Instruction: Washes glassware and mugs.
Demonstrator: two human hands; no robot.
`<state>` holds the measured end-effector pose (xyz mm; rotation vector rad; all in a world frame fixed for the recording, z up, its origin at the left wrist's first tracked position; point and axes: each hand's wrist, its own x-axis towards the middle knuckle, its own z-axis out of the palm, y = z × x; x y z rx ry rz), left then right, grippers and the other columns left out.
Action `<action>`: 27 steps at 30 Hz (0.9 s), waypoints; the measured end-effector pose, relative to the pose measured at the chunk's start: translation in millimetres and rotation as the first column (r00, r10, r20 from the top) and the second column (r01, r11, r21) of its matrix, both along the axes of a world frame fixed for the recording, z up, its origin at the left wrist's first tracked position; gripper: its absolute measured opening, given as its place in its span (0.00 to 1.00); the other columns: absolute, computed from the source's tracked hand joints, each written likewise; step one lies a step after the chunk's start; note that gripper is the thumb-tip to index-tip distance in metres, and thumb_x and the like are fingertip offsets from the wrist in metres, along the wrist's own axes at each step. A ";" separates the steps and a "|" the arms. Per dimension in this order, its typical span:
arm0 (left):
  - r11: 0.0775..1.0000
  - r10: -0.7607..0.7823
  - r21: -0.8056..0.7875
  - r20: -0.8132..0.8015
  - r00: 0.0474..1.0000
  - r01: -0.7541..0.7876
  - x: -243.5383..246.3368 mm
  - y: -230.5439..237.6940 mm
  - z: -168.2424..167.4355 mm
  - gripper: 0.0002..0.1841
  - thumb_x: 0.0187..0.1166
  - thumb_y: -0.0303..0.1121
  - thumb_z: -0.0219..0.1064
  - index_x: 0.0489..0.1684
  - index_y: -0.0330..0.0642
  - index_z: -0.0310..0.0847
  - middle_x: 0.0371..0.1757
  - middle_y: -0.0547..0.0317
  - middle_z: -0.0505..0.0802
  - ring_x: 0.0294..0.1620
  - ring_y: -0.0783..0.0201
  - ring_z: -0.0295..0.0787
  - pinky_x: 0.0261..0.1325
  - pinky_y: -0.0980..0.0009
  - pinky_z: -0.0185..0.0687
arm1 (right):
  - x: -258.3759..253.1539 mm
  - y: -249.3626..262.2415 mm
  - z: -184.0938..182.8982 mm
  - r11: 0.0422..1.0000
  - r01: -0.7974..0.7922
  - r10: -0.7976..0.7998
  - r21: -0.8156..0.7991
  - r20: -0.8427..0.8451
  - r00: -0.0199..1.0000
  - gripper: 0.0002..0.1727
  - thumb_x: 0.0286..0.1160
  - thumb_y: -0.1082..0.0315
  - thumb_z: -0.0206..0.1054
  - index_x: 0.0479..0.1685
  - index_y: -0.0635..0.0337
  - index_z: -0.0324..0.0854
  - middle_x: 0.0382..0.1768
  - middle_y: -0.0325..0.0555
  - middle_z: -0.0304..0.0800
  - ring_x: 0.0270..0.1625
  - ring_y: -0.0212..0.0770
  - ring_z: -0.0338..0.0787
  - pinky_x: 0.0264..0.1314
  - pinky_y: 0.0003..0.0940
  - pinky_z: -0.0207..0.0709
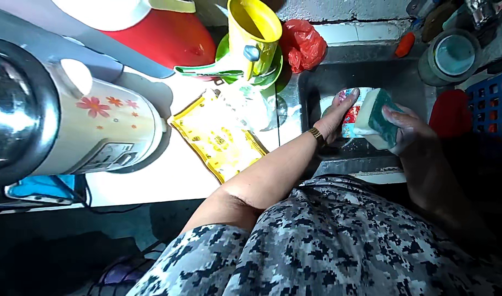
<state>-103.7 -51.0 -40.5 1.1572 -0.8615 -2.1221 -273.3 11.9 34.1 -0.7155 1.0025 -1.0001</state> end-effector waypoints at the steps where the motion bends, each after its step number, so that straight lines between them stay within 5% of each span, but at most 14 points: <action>1: 1.000 0.007 0.015 -0.018 1.000 -0.007 -1.6 1.6 -1.9 0.39 0.88 0.60 0.51 0.95 0.58 0.39 0.66 0.47 0.88 0.59 0.56 0.90 0.61 0.58 0.88 | 1.6 -1.9 -0.7 1.000 0.011 -0.012 0.019 0.061 0.998 0.14 0.89 0.64 0.50 0.57 0.51 0.81 0.44 0.37 0.95 0.47 0.31 0.95 0.53 0.32 0.91; 4: 0.992 0.046 0.118 -0.082 0.996 -0.036 -5.1 5.3 -1.2 0.32 0.89 0.56 0.53 0.88 0.53 0.51 0.58 0.51 0.90 0.54 0.58 0.91 0.57 0.58 0.89 | 5.7 -8.6 -1.5 0.992 0.059 -0.077 0.114 0.160 0.984 0.18 0.94 0.59 0.43 0.57 0.53 0.80 0.45 0.43 0.93 0.46 0.36 0.94 0.49 0.34 0.91; 7: 0.960 0.059 0.277 -0.090 0.994 -0.032 -6.8 8.5 11.2 0.20 0.90 0.55 0.51 0.60 0.51 0.78 0.42 0.58 0.92 0.44 0.62 0.91 0.47 0.62 0.89 | 4.3 -14.0 -5.6 0.980 0.080 -0.121 0.181 0.229 0.966 0.21 0.95 0.56 0.40 0.59 0.53 0.78 0.45 0.44 0.91 0.45 0.37 0.93 0.48 0.32 0.90; 11: 0.948 -0.009 0.315 -0.111 0.994 0.043 -0.1 10.8 23.8 0.20 0.89 0.54 0.50 0.48 0.52 0.83 0.37 0.59 0.93 0.37 0.63 0.92 0.34 0.66 0.88 | -3.6 -11.2 -10.3 0.998 0.014 -0.030 0.067 0.247 0.968 0.21 0.94 0.57 0.40 0.63 0.54 0.77 0.53 0.47 0.92 0.50 0.38 0.93 0.52 0.34 0.90; 14: 0.964 -0.021 0.260 -0.115 0.993 0.051 7.7 9.5 22.7 0.14 0.87 0.47 0.57 0.58 0.51 0.80 0.40 0.56 0.92 0.38 0.61 0.92 0.36 0.65 0.89 | -9.7 -0.9 10.3 0.999 0.046 -0.046 0.028 -0.020 0.999 0.16 0.91 0.62 0.45 0.62 0.50 0.79 0.46 0.37 0.94 0.46 0.31 0.94 0.50 0.31 0.91; 17: 0.976 -0.050 0.204 -0.140 0.989 0.078 22.1 7.2 19.3 0.28 0.85 0.44 0.61 0.85 0.59 0.62 0.51 0.52 0.91 0.47 0.58 0.91 0.47 0.61 0.90 | -35.1 1.4 20.0 0.990 0.134 -0.138 -0.036 -0.168 0.976 0.20 0.90 0.61 0.48 0.75 0.54 0.72 0.56 0.45 0.92 0.53 0.43 0.95 0.51 0.44 0.93; 20: 0.985 -0.095 0.126 -0.189 0.977 0.120 32.3 8.3 21.8 0.31 0.84 0.45 0.61 0.88 0.61 0.56 0.54 0.53 0.91 0.51 0.59 0.91 0.51 0.63 0.90 | -55.5 -6.7 20.1 0.930 0.341 -0.359 -0.137 -0.139 0.923 0.20 0.91 0.62 0.48 0.77 0.52 0.65 0.60 0.47 0.87 0.59 0.49 0.92 0.57 0.56 0.91; 22: 0.984 -0.133 0.089 -0.209 0.969 0.154 33.6 8.2 25.3 0.31 0.84 0.44 0.61 0.87 0.61 0.56 0.55 0.54 0.91 0.52 0.61 0.91 0.53 0.64 0.90 | -51.9 -12.3 24.0 0.899 0.384 -0.430 -0.211 -0.260 0.865 0.23 0.88 0.66 0.51 0.80 0.54 0.64 0.64 0.46 0.84 0.61 0.45 0.90 0.59 0.51 0.90; 25: 0.971 -0.229 0.010 -0.217 0.949 0.237 32.2 5.0 30.3 0.38 0.82 0.42 0.61 0.93 0.66 0.47 0.62 0.53 0.89 0.56 0.61 0.90 0.57 0.63 0.89 | -32.4 -14.6 26.7 0.962 0.094 -0.245 -0.256 -0.661 0.709 0.28 0.87 0.60 0.57 0.83 0.61 0.65 0.71 0.48 0.80 0.65 0.32 0.86 0.65 0.34 0.86; 27: 0.956 -0.291 -0.028 -0.240 0.926 0.293 32.4 2.8 32.8 0.40 0.81 0.40 0.61 0.94 0.66 0.44 0.65 0.53 0.87 0.56 0.61 0.90 0.57 0.63 0.89 | -20.0 -16.7 23.1 0.945 -0.213 -0.079 -0.247 -0.807 0.585 0.24 0.90 0.57 0.55 0.74 0.65 0.73 0.64 0.52 0.84 0.62 0.30 0.85 0.67 0.34 0.81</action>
